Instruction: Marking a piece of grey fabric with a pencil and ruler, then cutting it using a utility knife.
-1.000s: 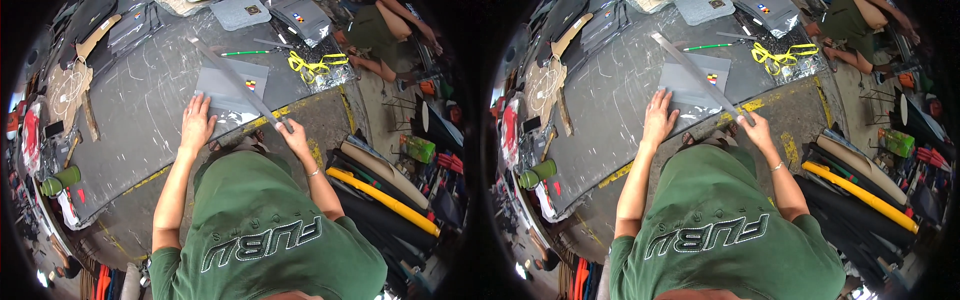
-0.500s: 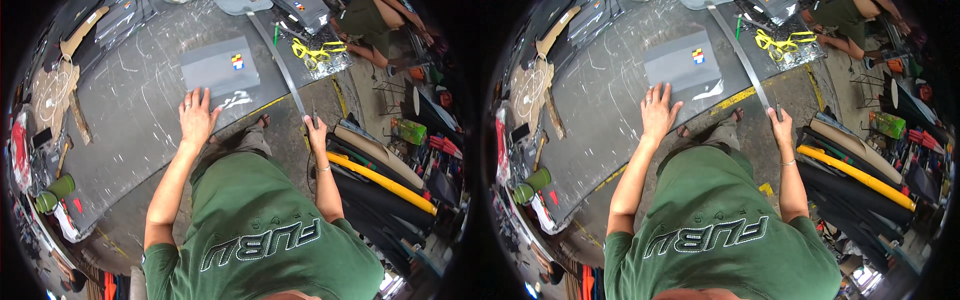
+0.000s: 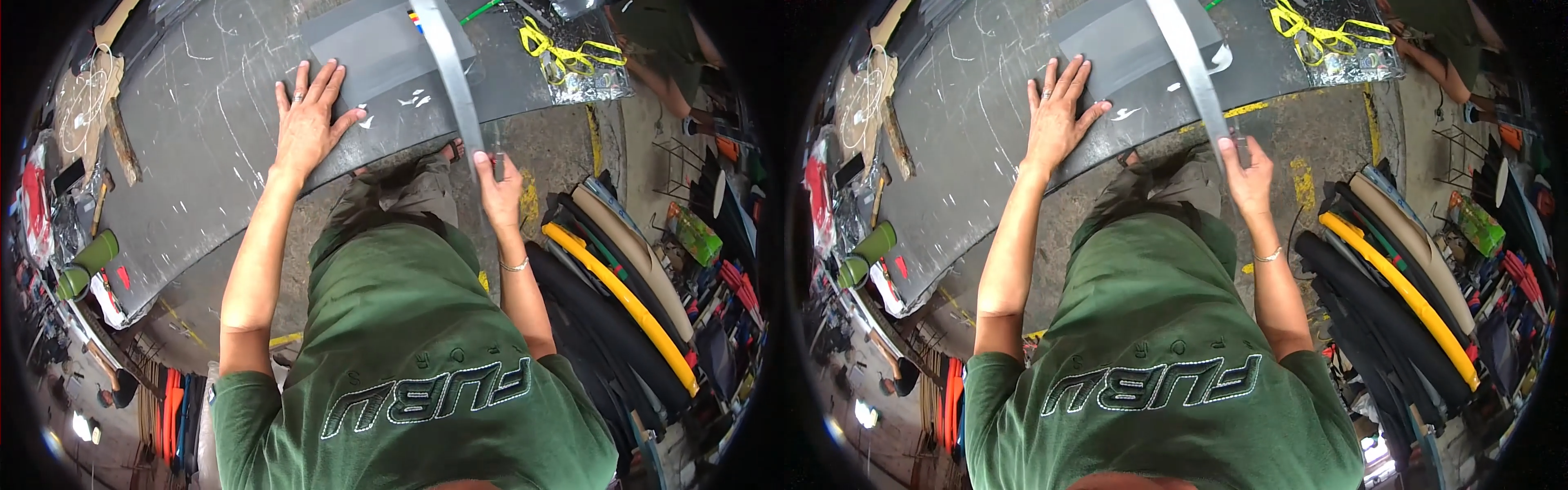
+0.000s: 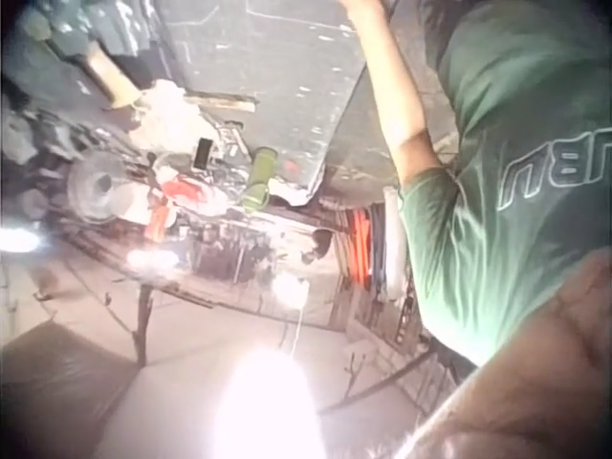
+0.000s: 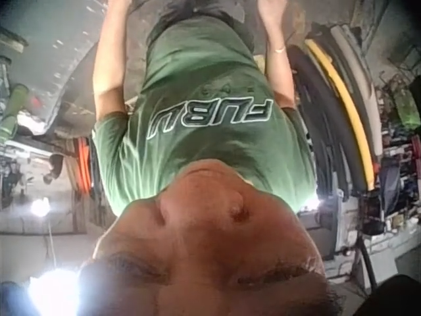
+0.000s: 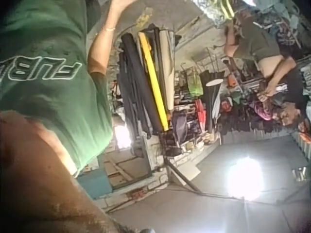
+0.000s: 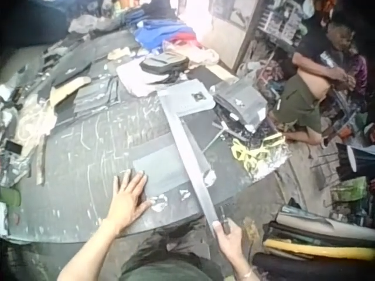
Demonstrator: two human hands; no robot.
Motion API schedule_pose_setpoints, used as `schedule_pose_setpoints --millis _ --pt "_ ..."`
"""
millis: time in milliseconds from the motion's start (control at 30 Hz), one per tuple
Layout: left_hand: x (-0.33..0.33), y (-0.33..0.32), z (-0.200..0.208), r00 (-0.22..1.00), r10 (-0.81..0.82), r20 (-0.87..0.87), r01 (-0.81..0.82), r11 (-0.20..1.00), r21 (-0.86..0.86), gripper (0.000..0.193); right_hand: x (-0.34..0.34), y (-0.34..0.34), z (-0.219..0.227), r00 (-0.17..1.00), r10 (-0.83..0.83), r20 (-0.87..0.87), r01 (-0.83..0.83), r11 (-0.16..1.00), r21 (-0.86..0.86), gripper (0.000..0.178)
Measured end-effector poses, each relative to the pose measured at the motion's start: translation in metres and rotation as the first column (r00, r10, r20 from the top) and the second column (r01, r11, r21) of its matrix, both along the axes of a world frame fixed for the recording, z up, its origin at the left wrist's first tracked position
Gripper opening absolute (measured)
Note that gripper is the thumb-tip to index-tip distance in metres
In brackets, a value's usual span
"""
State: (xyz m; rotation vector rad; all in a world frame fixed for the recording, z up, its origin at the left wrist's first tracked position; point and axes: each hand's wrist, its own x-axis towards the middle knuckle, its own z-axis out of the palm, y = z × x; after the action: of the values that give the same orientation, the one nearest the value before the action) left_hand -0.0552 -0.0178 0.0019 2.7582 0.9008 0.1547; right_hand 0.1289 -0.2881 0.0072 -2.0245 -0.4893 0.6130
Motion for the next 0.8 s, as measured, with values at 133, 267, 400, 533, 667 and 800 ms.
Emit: schedule_pose_setpoints --millis 133,267,400,533,667,800 --pt "0.015 -0.016 -0.007 0.999 -0.002 0.04 0.003 0.999 -0.035 0.081 -0.033 0.006 -0.034 0.999 0.042 0.033 -0.043 0.999 0.015 0.038" --pt "0.014 -0.017 -0.015 0.983 0.03 0.184 -0.012 0.995 -0.099 0.082 -0.06 0.011 -0.029 0.989 0.109 -0.101 -0.112 0.993 -0.027 0.034" --pt "0.009 -0.003 -0.012 0.942 0.113 0.315 -0.043 0.974 -0.221 0.072 -0.07 0.018 -0.038 0.975 0.211 -0.063 -0.22 0.951 -0.216 0.036" --pt "0.01 0.008 -0.015 0.974 -0.006 0.228 0.034 0.993 -0.117 0.072 -0.071 0.02 -0.038 0.964 0.253 -0.087 -0.266 0.941 -0.21 0.034" --pt "0.016 0.017 -0.019 0.982 -0.096 0.165 0.103 0.994 -0.036 0.078 -0.06 0.029 -0.04 0.94 0.159 -0.302 -0.182 0.982 -0.052 0.026" --pt "0.023 0.019 -0.025 0.982 -0.102 0.161 0.105 0.994 -0.012 0.081 -0.048 0.037 -0.042 0.951 0.216 -0.223 -0.234 0.97 -0.059 0.024"
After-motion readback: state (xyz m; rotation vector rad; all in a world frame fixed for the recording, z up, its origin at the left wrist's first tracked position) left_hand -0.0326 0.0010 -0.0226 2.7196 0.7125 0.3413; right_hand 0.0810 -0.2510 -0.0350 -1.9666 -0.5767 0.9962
